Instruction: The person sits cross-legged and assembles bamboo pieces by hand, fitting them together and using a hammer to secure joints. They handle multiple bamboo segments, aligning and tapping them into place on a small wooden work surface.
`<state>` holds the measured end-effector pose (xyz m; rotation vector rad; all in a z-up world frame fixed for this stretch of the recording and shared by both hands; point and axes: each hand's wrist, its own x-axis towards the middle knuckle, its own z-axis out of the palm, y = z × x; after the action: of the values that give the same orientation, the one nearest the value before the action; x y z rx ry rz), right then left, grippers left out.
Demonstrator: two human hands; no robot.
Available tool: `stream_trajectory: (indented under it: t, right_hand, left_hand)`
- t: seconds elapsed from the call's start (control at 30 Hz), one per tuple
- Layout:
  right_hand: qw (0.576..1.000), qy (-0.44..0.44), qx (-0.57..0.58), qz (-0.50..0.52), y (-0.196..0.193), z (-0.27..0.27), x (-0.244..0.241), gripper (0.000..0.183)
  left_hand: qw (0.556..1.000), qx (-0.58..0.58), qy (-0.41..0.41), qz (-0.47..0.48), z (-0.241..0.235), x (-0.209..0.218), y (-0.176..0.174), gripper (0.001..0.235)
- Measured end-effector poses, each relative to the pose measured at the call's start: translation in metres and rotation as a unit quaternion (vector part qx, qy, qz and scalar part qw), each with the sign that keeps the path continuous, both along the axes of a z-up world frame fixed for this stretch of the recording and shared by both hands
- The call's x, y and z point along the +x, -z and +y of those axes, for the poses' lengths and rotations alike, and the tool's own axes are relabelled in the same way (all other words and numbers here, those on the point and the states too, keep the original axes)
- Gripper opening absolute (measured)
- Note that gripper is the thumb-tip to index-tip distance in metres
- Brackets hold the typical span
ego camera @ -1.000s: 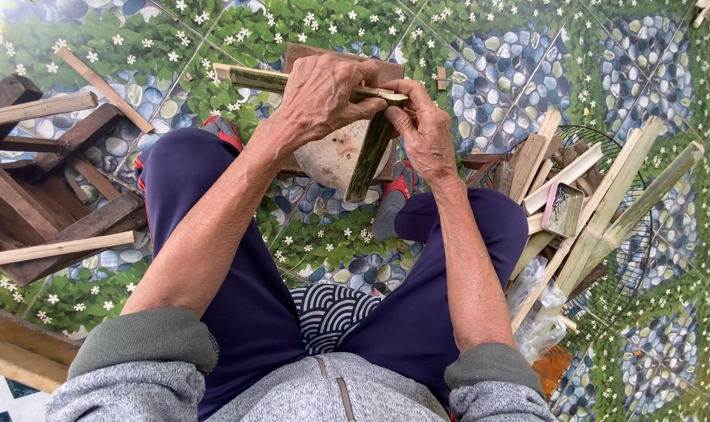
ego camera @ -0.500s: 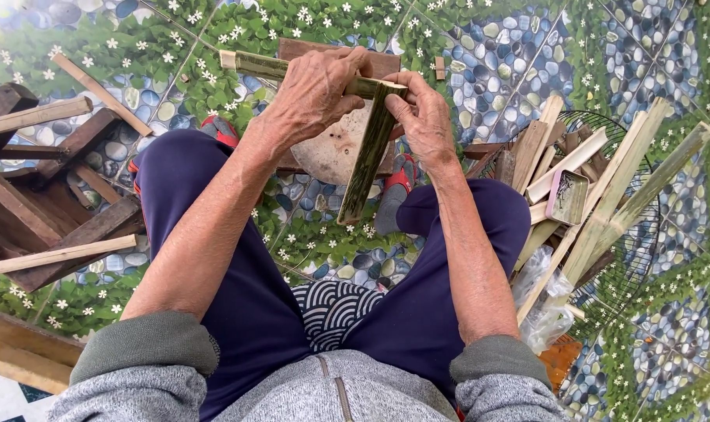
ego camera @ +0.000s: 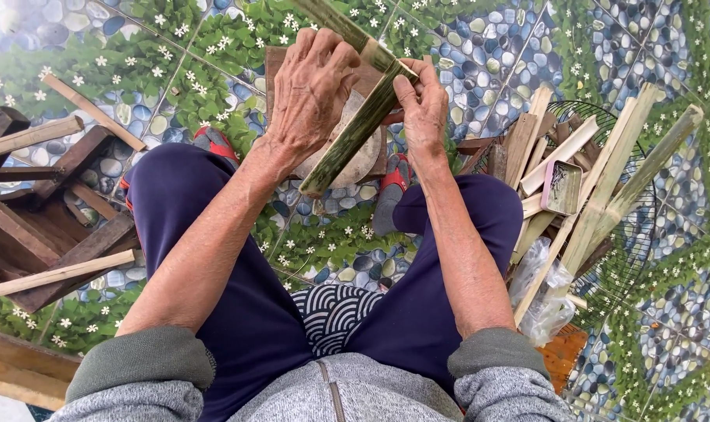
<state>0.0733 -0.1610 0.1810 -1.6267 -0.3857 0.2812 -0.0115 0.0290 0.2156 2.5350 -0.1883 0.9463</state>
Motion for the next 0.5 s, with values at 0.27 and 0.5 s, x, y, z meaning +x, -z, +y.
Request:
stream_trajectory:
  t: [0.27, 0.5]
  right_hand:
    - [0.988, 0.041, -0.017, 0.149, 0.052, 0.008, -0.002, 0.027]
    - [0.959, -0.006, -0.115, 0.259, 0.077, 0.012, -0.004, 0.022]
  left_hand:
    - [0.969, -0.030, -0.013, 0.246, -0.018, 0.004, 0.074, 0.023]
    - [0.986, 0.016, -0.059, 0.153, -0.006, 0.012, 0.117, 0.007]
